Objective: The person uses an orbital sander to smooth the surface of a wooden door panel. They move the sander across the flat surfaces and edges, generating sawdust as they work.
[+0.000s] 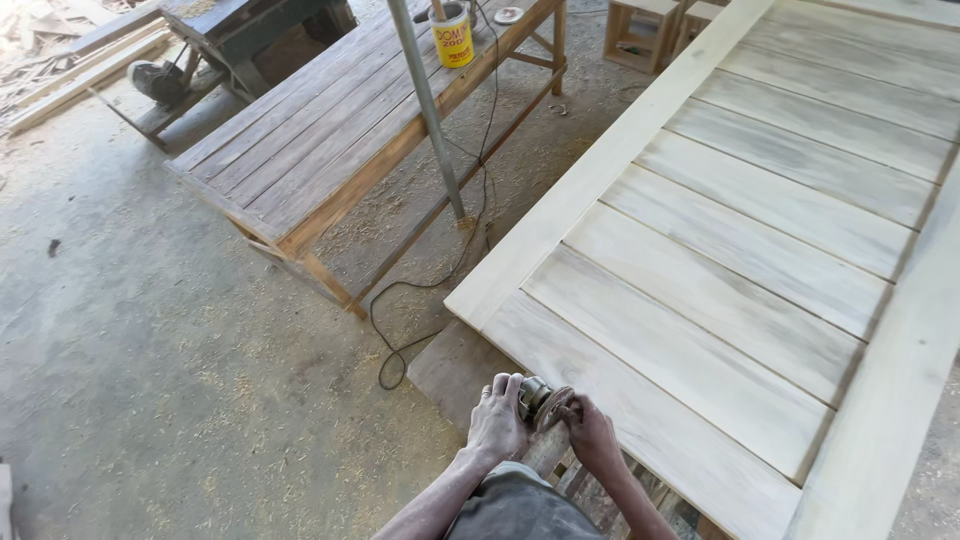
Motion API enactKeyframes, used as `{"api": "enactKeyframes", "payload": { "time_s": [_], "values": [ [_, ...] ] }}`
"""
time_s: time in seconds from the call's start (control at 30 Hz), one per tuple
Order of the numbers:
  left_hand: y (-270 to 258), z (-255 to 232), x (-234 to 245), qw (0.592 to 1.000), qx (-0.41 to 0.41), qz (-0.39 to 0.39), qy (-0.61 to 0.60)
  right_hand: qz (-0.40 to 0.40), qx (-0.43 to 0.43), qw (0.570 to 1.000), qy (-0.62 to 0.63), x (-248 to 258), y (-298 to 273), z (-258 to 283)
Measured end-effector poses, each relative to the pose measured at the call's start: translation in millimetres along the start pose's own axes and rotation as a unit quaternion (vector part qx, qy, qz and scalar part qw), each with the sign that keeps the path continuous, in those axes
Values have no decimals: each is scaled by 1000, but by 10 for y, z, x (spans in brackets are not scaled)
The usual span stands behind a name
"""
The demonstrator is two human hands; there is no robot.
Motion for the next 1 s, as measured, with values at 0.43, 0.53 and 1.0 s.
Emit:
{"api": "enactKeyframes", "payload": {
  "time_s": [0.43,0.53,1.0],
  "values": [
    [-55,-198,-92,999,-34,33,-14,43,-33,981,185,195,-5,-188],
    [121,-329,43,996,-15,90,-23,-209,524,807,-176,696,-472,853],
    [796,-1504,485,980,-88,-85,-157,-412,311,819,249,1617,-285,1508]
  ]
}}
Point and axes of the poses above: each hand's wrist, its own y-axis towards the middle knuckle, its own x-axis out of the back of the hand, z = x × y, the point moved 8 cm from there along y, towards the middle knuckle, and after that the axes turned 11 degrees about -z, right-handed, at the moved point
